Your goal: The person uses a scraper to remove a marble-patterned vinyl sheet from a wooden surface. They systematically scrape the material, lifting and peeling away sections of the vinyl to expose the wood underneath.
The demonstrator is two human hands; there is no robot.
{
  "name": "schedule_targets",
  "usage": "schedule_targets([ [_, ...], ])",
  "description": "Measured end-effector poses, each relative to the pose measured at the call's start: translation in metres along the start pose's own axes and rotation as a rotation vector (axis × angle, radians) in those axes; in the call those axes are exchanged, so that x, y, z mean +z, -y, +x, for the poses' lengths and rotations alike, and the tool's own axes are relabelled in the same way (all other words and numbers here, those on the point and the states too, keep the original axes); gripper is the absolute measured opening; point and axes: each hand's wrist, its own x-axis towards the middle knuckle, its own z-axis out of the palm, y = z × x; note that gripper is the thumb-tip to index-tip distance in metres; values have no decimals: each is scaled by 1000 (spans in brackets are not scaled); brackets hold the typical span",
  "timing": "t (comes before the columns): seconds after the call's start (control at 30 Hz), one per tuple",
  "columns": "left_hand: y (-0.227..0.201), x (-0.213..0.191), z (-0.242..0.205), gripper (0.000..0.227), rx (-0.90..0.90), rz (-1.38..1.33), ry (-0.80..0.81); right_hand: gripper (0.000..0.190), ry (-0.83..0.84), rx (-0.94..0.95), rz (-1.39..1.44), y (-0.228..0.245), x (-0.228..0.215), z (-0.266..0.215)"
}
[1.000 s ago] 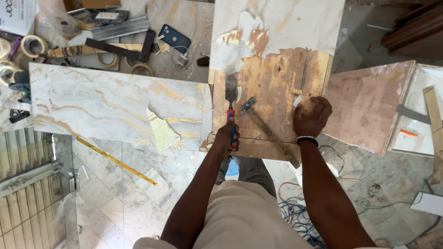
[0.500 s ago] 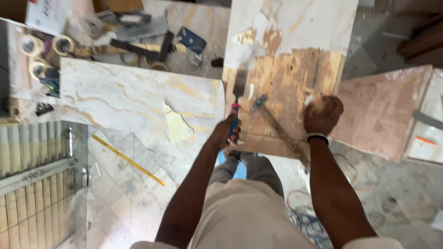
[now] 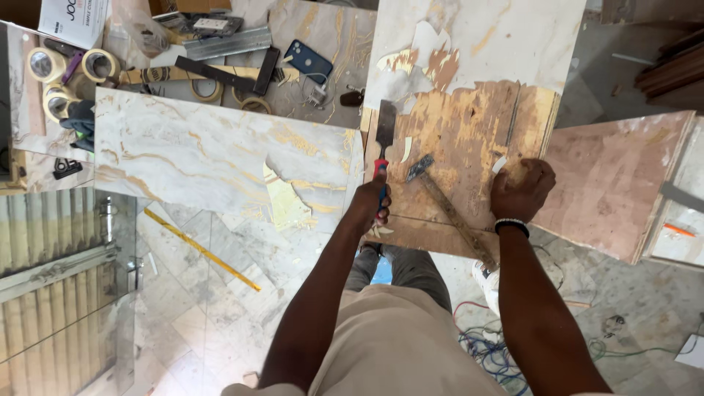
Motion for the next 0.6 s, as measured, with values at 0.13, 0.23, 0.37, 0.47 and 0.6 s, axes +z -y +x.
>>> schedule_targets([
  [0.13,-13,4,-5,50,-14,29,-22,40,-4,10,10,0,-1,-1],
  [0.23,-9,6,-12,50,-78,-108,59,39,-23,-4,-1,3,-1,5],
  [0.37,16,-1,-23,52,-203,-258,128,39,-20,16,18,3,-2,4],
  [0.47,25,-12,-27,54,-193,-317,197,42,-5,32,16,2,-1,2],
  [0.6,7,-18,-21,55,-213,-338,223,40,-2,3,-3,2,0,5],
])
